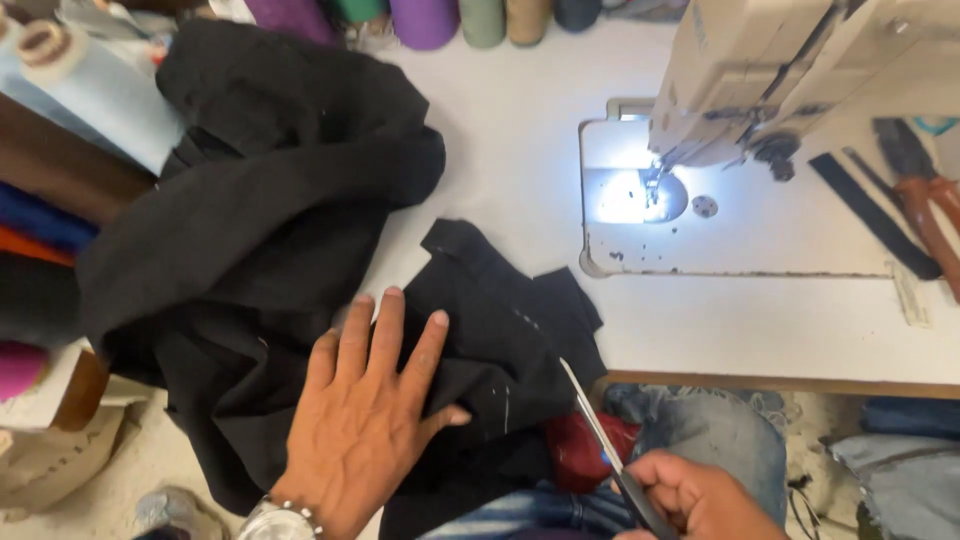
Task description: Measuring the hem of a pair of pants with a tape measure and cutting the fabric with scissors at a sewing workstation.
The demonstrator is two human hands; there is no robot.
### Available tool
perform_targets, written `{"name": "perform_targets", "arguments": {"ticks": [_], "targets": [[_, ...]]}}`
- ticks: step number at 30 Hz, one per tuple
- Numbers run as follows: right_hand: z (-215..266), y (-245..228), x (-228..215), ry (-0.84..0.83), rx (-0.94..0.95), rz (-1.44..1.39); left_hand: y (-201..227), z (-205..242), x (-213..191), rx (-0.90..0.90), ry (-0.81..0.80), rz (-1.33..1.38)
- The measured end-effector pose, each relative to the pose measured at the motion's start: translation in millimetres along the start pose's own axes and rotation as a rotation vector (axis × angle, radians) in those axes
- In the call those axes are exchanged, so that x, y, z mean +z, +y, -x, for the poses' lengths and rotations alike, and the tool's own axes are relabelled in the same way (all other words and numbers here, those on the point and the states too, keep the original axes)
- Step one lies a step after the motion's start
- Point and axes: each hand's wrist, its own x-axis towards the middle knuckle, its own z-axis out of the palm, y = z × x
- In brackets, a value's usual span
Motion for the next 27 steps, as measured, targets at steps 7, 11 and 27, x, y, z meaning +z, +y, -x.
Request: {"name": "perform_targets", "arguments": {"ticks": [7,11,27], "targets": [[2,1,-8,-0.031,-0.084,0.031,79,-7,-11,0.051,0.471,0.412],[7,-3,-9,-0.04,-0.15,0.11,88,-19,-6,-0.029,0.491,0.438],[4,-22,-6,0.084,-0.115,0.51,90,-22,-7,-0.019,0.553,0.538]]}}
